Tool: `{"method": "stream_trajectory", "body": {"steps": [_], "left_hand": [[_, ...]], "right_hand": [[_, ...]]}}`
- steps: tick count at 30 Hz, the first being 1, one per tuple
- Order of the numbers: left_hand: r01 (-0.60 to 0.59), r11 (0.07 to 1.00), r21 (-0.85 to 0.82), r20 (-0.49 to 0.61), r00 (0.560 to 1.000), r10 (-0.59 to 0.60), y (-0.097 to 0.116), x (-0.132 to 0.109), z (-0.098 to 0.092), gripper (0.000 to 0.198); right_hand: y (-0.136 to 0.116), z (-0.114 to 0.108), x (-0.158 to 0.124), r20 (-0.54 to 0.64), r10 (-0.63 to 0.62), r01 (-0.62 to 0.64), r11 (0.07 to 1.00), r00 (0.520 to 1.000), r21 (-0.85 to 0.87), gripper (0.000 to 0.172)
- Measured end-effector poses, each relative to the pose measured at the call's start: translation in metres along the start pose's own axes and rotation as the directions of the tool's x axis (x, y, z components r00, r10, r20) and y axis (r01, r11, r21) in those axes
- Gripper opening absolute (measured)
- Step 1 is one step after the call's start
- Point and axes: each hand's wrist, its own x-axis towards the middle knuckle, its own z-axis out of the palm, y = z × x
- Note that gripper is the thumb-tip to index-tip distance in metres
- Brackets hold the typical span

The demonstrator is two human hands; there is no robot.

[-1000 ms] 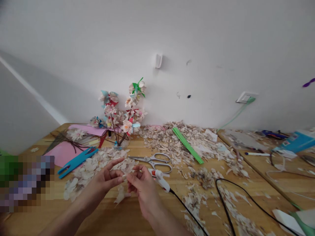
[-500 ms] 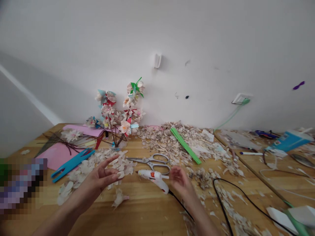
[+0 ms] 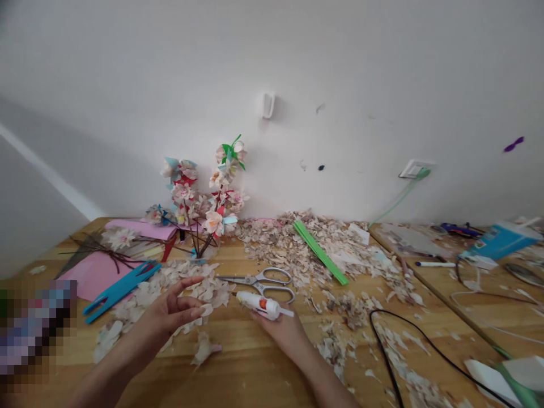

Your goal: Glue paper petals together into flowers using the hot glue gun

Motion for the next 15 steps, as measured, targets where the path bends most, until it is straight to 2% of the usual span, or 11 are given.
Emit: {"method": "stream_trajectory", "body": {"steps": [4,6,9,15], "left_hand": [[-0.003,0.999,0.038,0.004,1.0,0.002,0.0,0.001,-0.001,0.064],[0.015,0.998,0.061,0.021,1.0,-0.016,0.0,0.001,-0.002,0.059],[0.036,0.995,0.091,0.044,0.998,-0.04,0.001,0.001,-0.002,0.054],[0.043,0.994,0.105,0.058,0.997,-0.049,0.001,0.001,-0.001,0.054]], "right_hand": [[-0.006,-0.007,-0.016,0.051,-0.029,0.021,0.989,0.998,0.148,0.038],[-0.006,-0.008,-0.024,0.02,-0.025,0.021,0.982,0.999,0.19,0.037],[-0.005,-0.006,-0.033,-0.014,-0.008,0.01,0.977,1.0,0.215,0.037],[-0.007,-0.006,-0.037,0.02,-0.046,0.04,0.975,0.999,0.219,0.028]]}}
